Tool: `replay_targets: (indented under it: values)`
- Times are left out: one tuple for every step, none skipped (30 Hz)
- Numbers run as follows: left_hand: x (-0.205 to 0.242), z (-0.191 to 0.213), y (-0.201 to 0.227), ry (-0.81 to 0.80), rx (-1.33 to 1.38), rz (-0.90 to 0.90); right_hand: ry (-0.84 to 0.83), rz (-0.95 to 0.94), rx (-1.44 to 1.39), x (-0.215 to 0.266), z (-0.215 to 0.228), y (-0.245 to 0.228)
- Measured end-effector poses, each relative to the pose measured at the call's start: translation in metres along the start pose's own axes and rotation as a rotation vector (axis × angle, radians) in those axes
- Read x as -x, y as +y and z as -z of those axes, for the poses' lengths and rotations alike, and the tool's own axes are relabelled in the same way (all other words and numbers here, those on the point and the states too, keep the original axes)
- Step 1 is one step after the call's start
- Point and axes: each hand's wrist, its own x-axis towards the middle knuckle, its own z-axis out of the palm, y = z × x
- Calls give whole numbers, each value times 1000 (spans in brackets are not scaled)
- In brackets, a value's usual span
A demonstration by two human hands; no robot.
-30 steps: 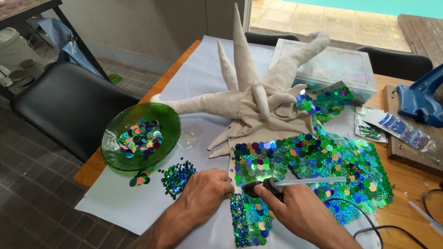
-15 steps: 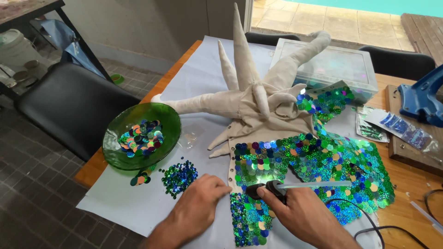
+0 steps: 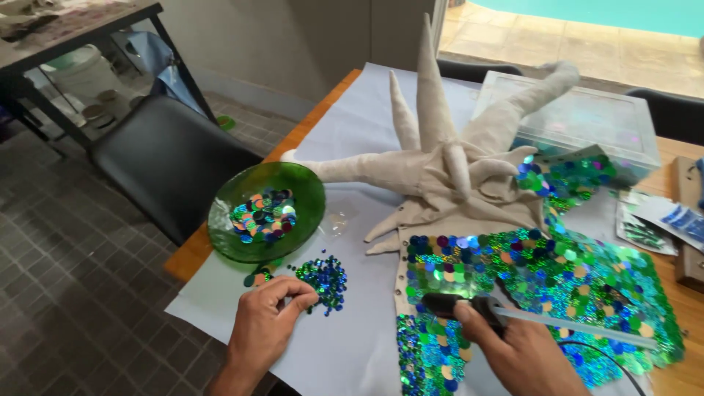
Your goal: Applying sequins to a fabric piece using a hot glue gun
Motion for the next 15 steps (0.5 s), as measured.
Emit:
replay_targets:
  values:
    - [3, 1, -10, -1, -54, -57, -68, -106, -7, 2, 3, -3]
    - [5, 1, -21, -2, -108, -113, -134, -212, -14, 4, 5, -7]
    - [8, 0, -26, -5, -105, -111, -134, -217, -13, 5, 2, -1]
    - [12, -1, -31, 9, -159, -150, -111, -67, -185, 6, -1, 4]
    - [14, -1, -36, 26, -213, -191, -80, 87, -356, 6, -3, 9]
    - [18, -2, -42, 26, -211, -191, -78, 85, -354, 0, -6, 12]
    - [21, -5, -48, 27, -200, -154, -84, 137, -314, -5, -8, 17]
    - [24, -7, -54, 28, -190, -118, -89, 188, -273, -11, -10, 22]
    - [27, -12, -54, 23, -182, -119, -83, 181, -270, -16, -17, 28]
    - [30, -17, -54, 69, -175, -157, -88, 375, -281, -20, -23, 34]
    - [35, -20, -54, 118, -168, -192, -96, 571, -290, -25, -30, 40]
    - [38, -21, -51, 116, -162, -189, -95, 567, -285, -22, -28, 34]
    - [38, -22, -48, 113, -124, -250, -155, 461, -160, -19, -26, 27]
    - [39, -22, -45, 111, -86, -311, -213, 353, -36, -17, -25, 20]
    - [40, -22, -37, 109, -82, -309, -212, 350, -34, -24, -32, 26]
